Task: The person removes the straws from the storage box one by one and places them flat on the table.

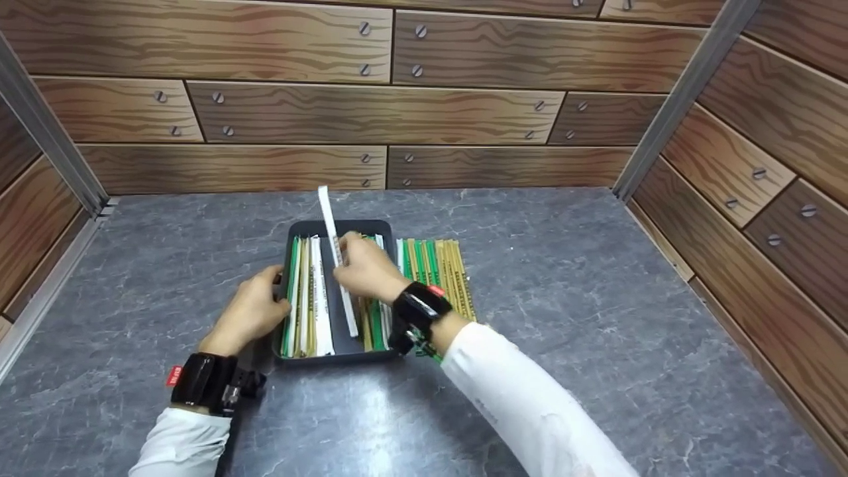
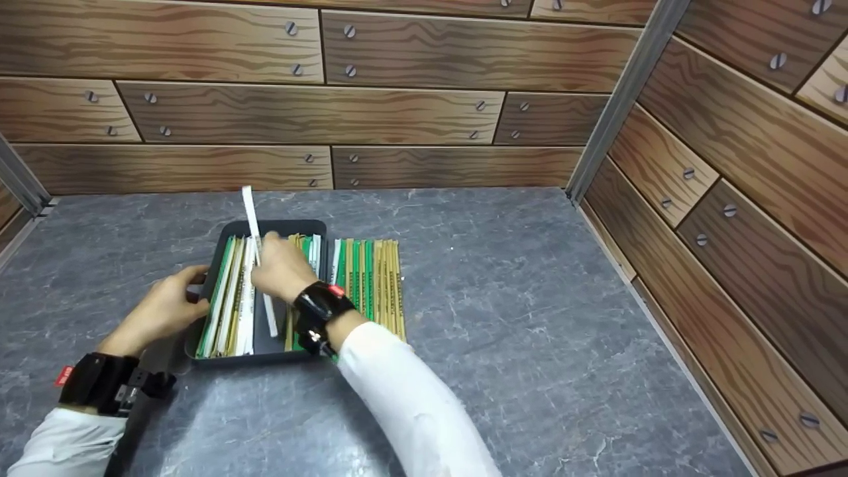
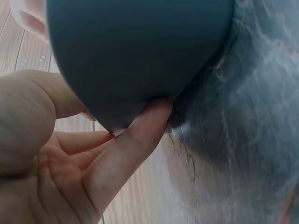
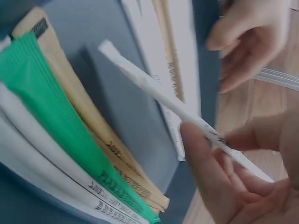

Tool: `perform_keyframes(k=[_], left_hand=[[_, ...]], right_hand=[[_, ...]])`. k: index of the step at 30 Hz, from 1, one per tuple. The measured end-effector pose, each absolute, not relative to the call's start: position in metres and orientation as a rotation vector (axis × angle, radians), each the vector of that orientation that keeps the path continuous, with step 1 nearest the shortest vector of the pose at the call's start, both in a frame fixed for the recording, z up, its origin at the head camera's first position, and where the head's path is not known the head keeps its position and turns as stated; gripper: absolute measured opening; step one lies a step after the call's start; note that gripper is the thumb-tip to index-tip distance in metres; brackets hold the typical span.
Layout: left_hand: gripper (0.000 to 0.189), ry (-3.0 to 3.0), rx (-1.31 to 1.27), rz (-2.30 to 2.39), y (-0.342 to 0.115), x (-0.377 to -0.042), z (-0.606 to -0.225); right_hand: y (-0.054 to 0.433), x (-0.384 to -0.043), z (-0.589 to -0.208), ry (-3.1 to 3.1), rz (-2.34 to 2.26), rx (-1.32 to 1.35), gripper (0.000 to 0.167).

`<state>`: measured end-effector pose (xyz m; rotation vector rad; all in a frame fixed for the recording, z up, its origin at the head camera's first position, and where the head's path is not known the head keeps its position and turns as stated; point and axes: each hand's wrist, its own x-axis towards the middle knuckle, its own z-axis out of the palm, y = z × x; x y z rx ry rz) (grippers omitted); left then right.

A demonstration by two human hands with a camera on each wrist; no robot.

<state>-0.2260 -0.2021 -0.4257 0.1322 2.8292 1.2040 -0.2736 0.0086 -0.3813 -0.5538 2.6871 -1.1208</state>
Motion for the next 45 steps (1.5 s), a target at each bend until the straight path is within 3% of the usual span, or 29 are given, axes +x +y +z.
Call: perform_keyframes(k=[12, 23, 32, 45], left_hand=[[0.071, 2.83, 0.129, 1.21, -0.202, -0.225, -0.427], [0.071, 2.814, 0.131, 1.23, -0.202, -0.224, -0.427], [0.071, 2.81, 0.141, 1.237, -0.203, -0.224, -0.426], [0.072, 2.823, 0.146, 1.228, -0.202, -0.224, -0.426]], right_hand=[[0.108, -0.274, -0.37, 2.625, -1.704, -0.383, 0.032], [0.19, -0.278, -0.401, 2.759, -1.491, -0.242, 0.039], [0.216, -0.279, -0.421, 2.656, -1.293, -0.062, 0.042], [0.213, -0.28, -0.437, 2.76, -1.141, -0.024, 0.04]])
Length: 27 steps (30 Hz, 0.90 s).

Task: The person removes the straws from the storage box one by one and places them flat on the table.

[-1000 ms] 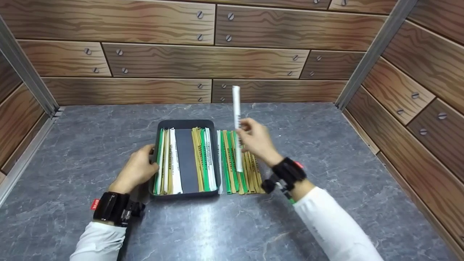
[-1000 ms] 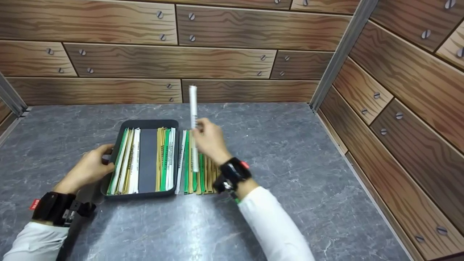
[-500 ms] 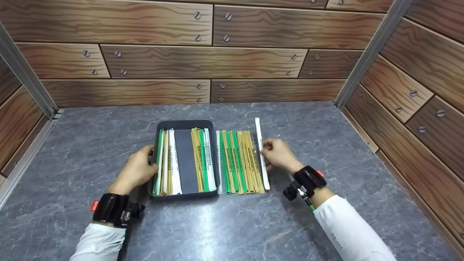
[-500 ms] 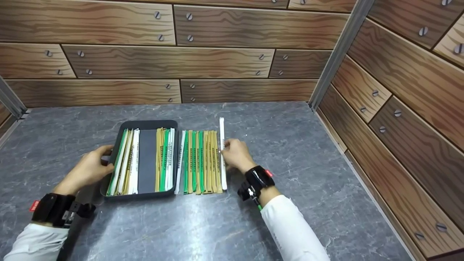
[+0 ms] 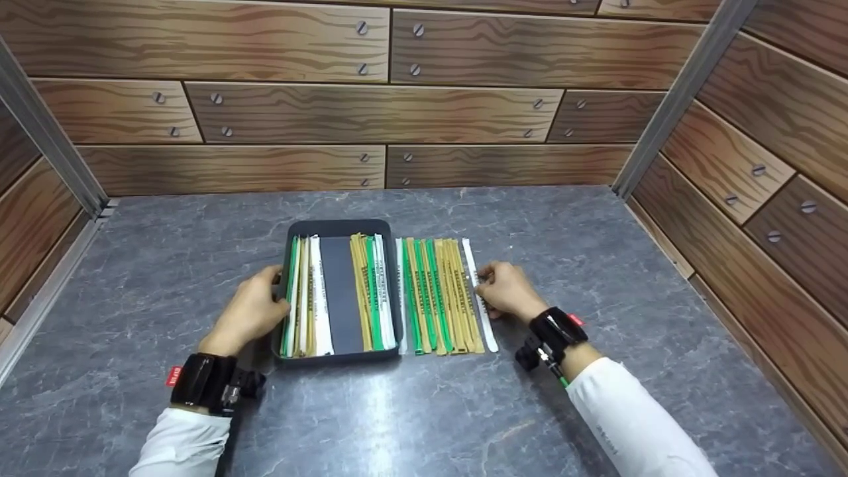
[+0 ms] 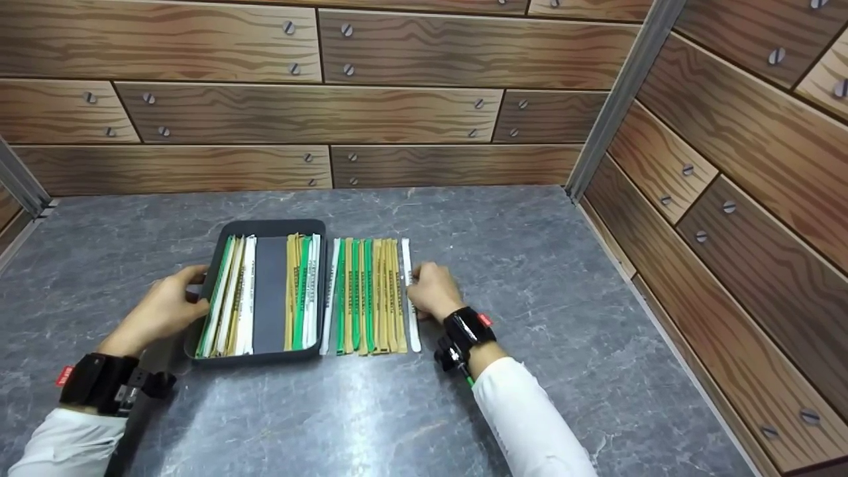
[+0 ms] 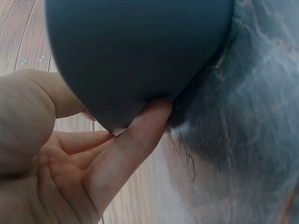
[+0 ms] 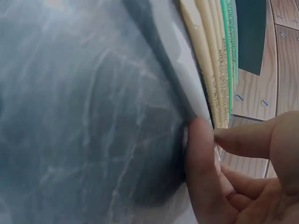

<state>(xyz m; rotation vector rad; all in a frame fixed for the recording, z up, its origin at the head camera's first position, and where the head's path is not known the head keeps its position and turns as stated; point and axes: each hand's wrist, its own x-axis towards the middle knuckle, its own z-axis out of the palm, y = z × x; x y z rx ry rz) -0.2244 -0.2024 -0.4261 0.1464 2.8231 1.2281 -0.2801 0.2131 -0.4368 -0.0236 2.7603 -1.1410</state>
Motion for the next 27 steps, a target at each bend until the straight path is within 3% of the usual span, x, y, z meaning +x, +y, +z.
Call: perform_keyframes(k=[27], left_hand=[[0.071, 2.834, 0.148, 1.225, -0.2025, -0.2252, -0.4274]], right_hand=[[0.2037, -0.2783, -0.439, 2.831, -1.071, -0.124, 0.047]])
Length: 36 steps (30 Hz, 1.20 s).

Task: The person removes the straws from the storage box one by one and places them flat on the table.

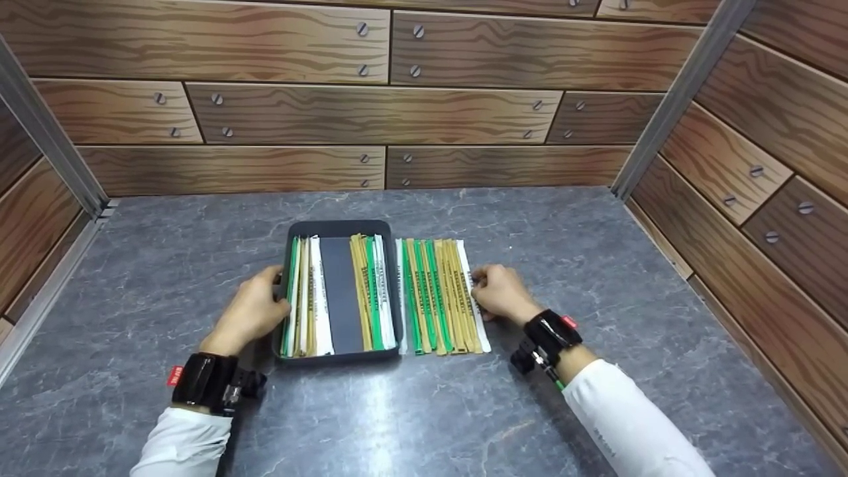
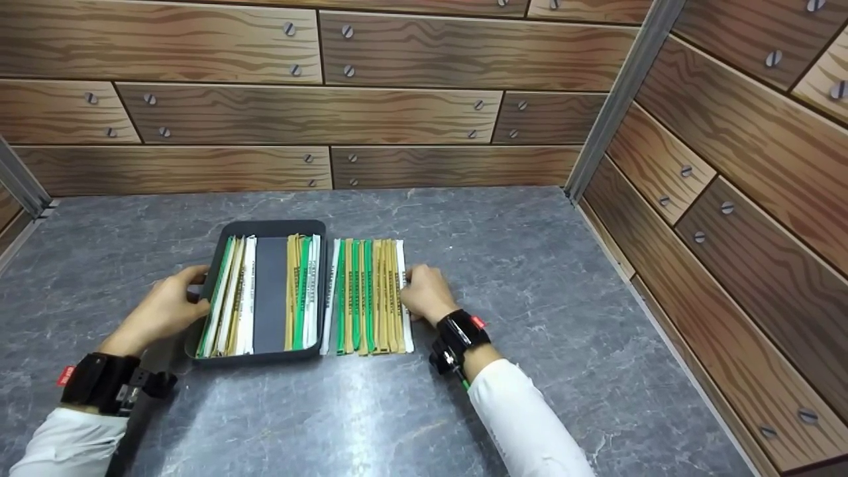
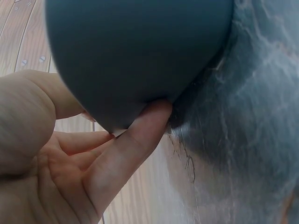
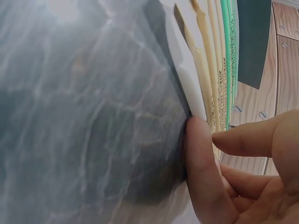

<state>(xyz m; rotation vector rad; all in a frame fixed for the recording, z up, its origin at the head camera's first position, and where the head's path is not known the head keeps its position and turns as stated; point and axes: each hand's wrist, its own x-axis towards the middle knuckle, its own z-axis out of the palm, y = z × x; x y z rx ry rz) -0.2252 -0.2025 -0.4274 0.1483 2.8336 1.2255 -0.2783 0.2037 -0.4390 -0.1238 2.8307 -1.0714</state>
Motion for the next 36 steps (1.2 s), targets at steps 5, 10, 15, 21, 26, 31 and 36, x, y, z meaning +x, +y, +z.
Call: perform_keyframes(k=[5, 10, 15, 21, 26, 31, 36], left_hand=[[0.07, 2.844, 0.173, 1.227, -0.201, -0.224, -0.426], [0.071, 2.835, 0.162, 1.236, -0.201, -0.223, -0.426], [0.072, 2.833, 0.158, 1.229, -0.201, -0.224, -0.427], [0.071, 2.832, 0.149, 1.219, -0.202, -0.225, -0.427], [0.071, 2.825, 0.14, 1.221, -0.201, -0.225, -0.427], [0.07, 2.82, 0.137, 1.231, -0.201, -0.226, -0.428], [0.07, 2.804, 0.134, 1.247, -0.202, -0.226, -0.428]], right_hand=[[0.205, -0.278, -0.438, 2.836, -1.068, -0.128, 0.047], [0.206, -0.279, -0.434, 2.886, -1.01, -0.143, 0.045], [0.199, -0.28, -0.417, 3.004, -0.982, -0.23, 0.048], [0.161, -0.279, -0.383, 2.982, -1.101, -0.371, 0.051], [0.114, -0.277, -0.365, 2.896, -1.104, -0.484, 0.049], [0.07, -0.277, -0.359, 2.863, -0.978, -0.6, 0.048], [0.028, -0.281, -0.367, 2.809, -0.836, -0.677, 0.049]])
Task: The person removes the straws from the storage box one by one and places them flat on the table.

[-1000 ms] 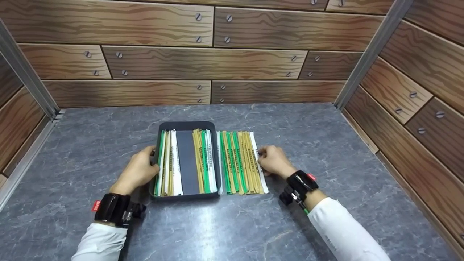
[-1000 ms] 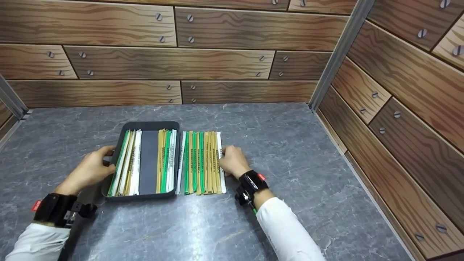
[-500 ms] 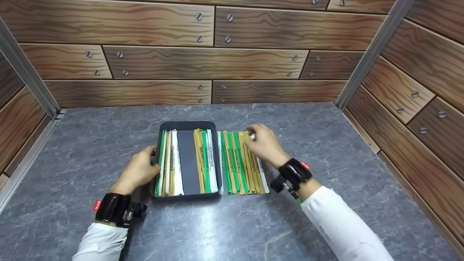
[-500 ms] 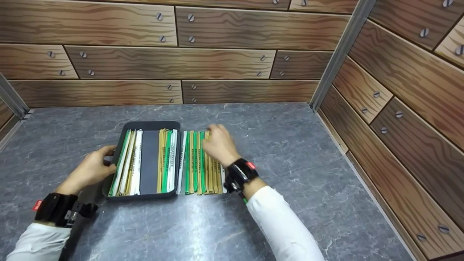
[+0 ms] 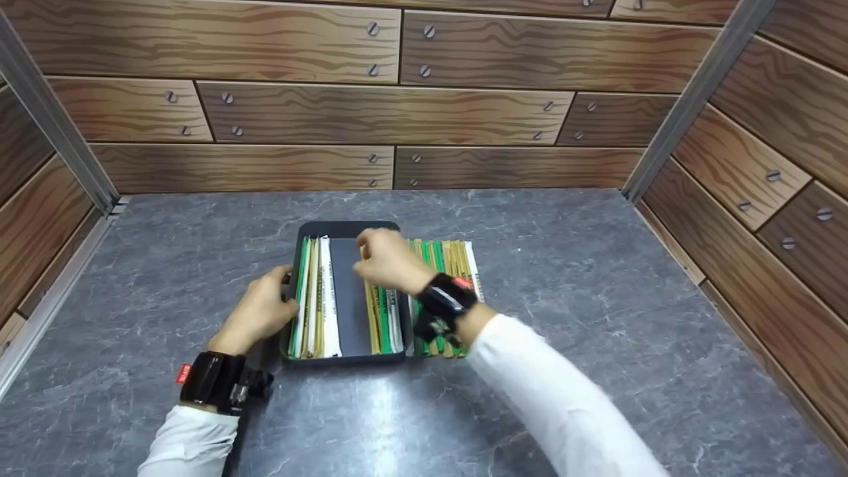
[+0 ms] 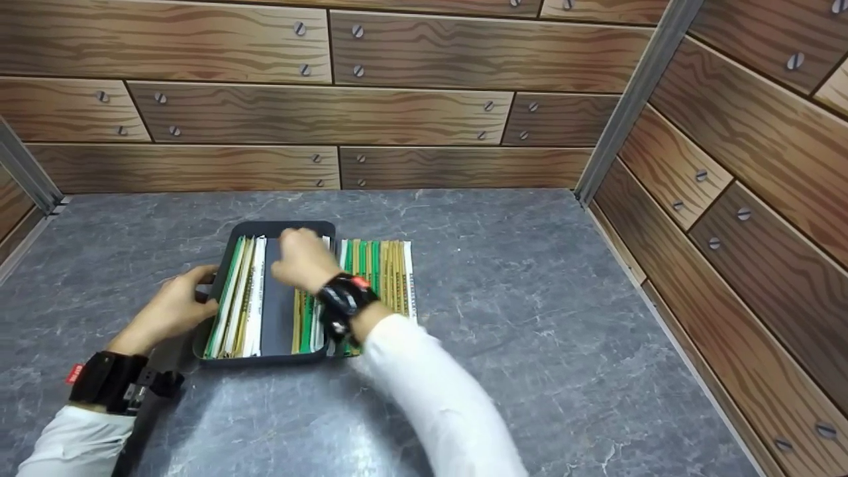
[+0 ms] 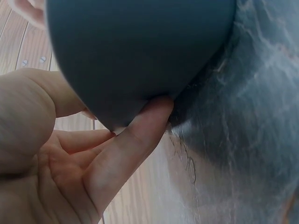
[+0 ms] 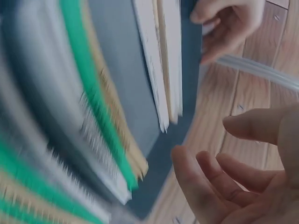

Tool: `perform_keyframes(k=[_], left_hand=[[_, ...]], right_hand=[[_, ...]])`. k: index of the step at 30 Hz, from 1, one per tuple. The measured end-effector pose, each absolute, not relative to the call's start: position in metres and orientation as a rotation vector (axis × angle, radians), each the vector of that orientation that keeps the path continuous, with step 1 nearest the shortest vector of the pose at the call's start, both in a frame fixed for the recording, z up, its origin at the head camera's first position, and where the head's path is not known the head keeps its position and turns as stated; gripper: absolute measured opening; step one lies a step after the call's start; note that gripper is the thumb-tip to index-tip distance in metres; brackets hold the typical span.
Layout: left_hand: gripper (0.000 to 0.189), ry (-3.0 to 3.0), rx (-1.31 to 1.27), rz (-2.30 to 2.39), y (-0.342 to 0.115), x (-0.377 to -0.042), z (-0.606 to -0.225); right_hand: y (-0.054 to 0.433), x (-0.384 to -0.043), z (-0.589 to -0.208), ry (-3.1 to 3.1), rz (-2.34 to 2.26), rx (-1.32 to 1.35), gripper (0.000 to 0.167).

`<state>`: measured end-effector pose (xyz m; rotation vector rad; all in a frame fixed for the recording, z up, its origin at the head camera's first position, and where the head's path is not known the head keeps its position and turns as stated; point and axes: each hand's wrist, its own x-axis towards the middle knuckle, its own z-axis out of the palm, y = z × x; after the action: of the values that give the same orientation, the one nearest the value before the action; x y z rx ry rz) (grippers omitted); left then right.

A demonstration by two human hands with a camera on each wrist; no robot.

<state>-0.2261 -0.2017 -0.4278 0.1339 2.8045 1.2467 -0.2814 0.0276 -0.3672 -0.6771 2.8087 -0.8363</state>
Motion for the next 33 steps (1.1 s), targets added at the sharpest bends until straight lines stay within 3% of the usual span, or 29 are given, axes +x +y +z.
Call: perform_keyframes(k=[3, 7, 11, 19, 33], left_hand=[[0.07, 2.797, 0.133, 1.256, -0.202, -0.226, -0.428], [0.07, 2.808, 0.141, 1.251, -0.202, -0.225, -0.428], [0.071, 2.809, 0.147, 1.24, -0.2, -0.226, -0.426], [0.071, 2.822, 0.159, 1.241, -0.2, -0.227, -0.423], [0.068, 2.858, 0.168, 1.238, -0.202, -0.226, -0.428]], right_hand=[[0.006, -0.283, -0.376, 2.765, -0.744, -0.678, 0.042], [-0.016, -0.282, -0.388, 2.744, -0.551, -0.698, 0.007], [-0.028, -0.284, -0.404, 2.764, -0.354, -0.714, 0.026], [-0.034, -0.277, -0.397, 2.783, -0.127, -0.699, 0.002], [-0.031, -0.281, -0.404, 2.838, -0.175, -0.67, 0.011]])
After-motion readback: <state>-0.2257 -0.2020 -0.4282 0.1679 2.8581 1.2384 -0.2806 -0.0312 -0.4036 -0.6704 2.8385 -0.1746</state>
